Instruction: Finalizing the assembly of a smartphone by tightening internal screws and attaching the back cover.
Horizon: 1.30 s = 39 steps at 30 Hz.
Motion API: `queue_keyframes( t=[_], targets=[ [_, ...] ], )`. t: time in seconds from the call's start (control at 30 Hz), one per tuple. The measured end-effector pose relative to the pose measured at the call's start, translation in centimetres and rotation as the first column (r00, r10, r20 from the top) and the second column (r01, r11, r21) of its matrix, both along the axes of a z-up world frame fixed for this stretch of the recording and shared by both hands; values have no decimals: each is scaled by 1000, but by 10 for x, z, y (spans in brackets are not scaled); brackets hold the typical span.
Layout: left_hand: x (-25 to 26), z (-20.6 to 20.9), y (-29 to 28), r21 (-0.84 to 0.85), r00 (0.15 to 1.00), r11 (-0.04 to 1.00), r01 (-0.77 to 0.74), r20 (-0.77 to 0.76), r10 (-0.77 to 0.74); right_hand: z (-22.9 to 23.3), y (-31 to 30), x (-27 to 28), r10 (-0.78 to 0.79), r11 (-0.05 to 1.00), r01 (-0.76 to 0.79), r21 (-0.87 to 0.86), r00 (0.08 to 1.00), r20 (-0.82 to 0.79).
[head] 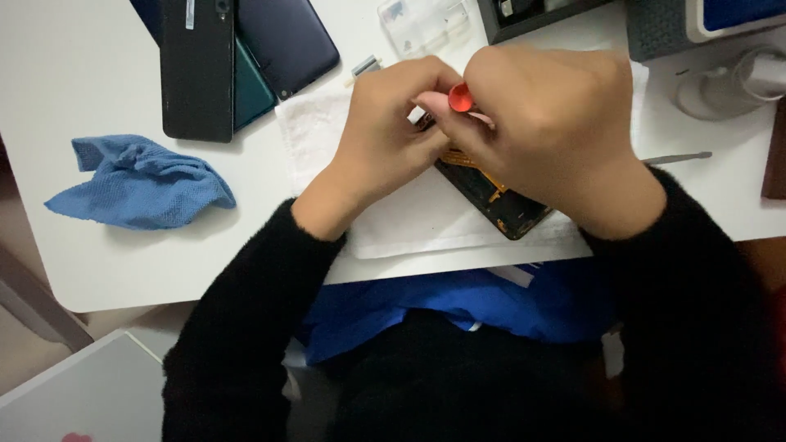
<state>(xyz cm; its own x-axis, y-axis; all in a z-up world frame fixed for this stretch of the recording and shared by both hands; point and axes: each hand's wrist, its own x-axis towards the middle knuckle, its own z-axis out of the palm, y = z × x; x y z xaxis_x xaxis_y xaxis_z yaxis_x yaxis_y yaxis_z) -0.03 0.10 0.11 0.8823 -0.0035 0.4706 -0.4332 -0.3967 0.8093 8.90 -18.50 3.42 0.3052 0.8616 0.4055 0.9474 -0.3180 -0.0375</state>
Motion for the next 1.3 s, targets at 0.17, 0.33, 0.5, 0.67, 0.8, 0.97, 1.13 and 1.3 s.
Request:
queue_keyframes(
  t=[0.17, 0.33, 0.5, 0.67, 0.8, 0.97, 1.13, 1.3],
  targets=[
    [-2, 1, 8, 6, 996, 998, 60, -63, -60, 32, 13, -4, 141, 988, -113, 106, 941, -308],
    [0, 7, 10, -44, 971, 971, 236, -29, -238, 35, 20, -3, 357, 931, -253, 265, 781, -511],
    [-3, 2, 0, -68, 999, 997, -49, -12, 48, 13, 15, -4, 143, 963, -1, 271, 852, -504],
    [0, -7, 4, -59, 993, 998, 29, -112, -36, 35, 17, 4, 213, 961, -67, 270, 799, -562],
    [2, -12, 6, -35, 989, 991, 128, -73, -130, 47, 11, 10, 269, 963, -212, 168, 704, -657],
    [3, -8, 8, -35, 981, 983, 183, -63, -185, 43, 9, 8, 209, 978, -139, 157, 653, -728],
    [1, -4, 9, -37, 1000, 999, -7, -4, 6, 15, 9, 8, 161, 962, -22, 272, 850, -502],
    [4, -19, 7, -29, 999, 999, -45, -20, 44, 25, 17, 1, 175, 967, -42, 253, 828, -533]
  ],
)
